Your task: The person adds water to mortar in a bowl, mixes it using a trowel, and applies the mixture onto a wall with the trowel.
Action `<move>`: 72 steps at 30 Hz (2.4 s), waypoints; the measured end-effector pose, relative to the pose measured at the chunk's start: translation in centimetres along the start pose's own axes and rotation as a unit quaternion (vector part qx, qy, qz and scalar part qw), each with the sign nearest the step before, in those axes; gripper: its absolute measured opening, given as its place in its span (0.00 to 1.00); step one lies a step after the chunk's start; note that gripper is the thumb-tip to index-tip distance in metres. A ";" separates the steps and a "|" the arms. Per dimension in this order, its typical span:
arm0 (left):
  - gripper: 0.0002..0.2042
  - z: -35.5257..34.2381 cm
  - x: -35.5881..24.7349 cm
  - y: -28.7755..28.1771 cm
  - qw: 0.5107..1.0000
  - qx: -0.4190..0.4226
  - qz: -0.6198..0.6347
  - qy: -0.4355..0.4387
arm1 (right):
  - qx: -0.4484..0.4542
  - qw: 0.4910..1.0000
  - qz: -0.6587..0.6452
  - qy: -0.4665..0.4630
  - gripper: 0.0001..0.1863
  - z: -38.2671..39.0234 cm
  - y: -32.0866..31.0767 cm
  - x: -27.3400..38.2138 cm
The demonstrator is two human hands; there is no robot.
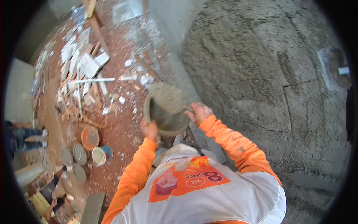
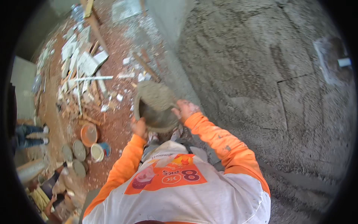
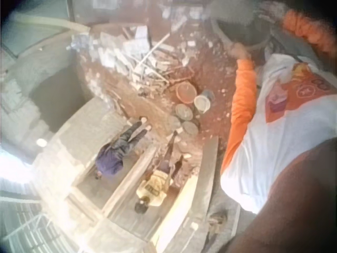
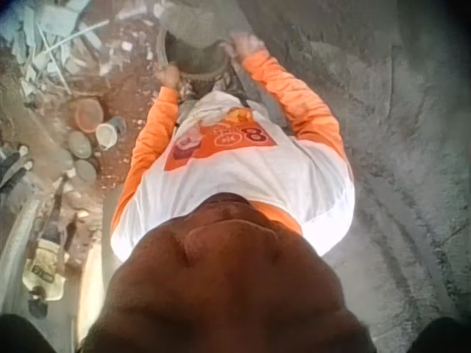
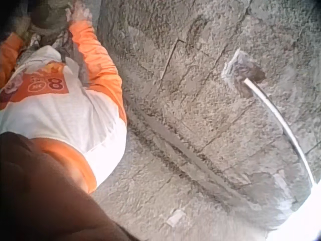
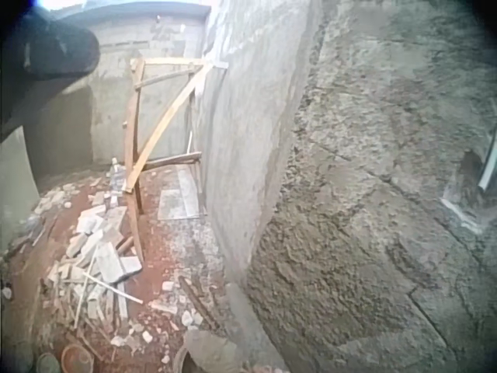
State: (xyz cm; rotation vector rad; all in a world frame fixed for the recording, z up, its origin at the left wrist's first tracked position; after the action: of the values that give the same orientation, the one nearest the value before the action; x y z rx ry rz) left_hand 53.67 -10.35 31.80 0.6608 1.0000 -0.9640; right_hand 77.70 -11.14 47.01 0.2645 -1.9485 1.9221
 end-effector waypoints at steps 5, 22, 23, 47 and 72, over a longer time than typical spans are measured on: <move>0.17 -0.6 -2.3 -1.2 0.999 0.001 -0.034 0.031 | 0.119 0.972 -0.180 -0.092 0.17 -2.6 -8.0 2.6; 0.19 0.0 -10.8 4.3 0.968 0.038 -0.140 0.204 | -0.071 0.993 -0.094 0.011 0.10 -0.5 -8.0 -7.9; 0.17 0.8 -12.1 5.1 0.956 0.069 -0.150 0.244 | -0.013 0.998 -0.029 -0.046 0.11 0.2 -4.6 -6.6; 0.15 1.1 -0.5 -3.0 0.985 0.141 -0.075 0.068 | 0.006 0.991 0.059 0.123 0.18 9.5 6.4 -0.8; 0.18 13.5 -6.8 1.0 0.966 -0.014 -0.138 0.217 | 0.180 0.974 -0.140 0.019 0.20 11.7 -6.2 -12.4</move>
State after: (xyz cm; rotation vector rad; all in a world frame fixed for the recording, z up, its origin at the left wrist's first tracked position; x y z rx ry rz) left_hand 58.38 -18.61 43.58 0.7391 1.5212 -1.0684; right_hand 89.71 -24.65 47.92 0.5644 -1.4371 2.0554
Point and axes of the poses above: each hand's wrist, its own z-axis away from the middle knuckle, its own y-axis out of the palm, x = y × z, the point moved 7 cm from there along -z, towards the middle knuckle, and after that the axes turned 14 degrees about -x, right-handed, at the moved point
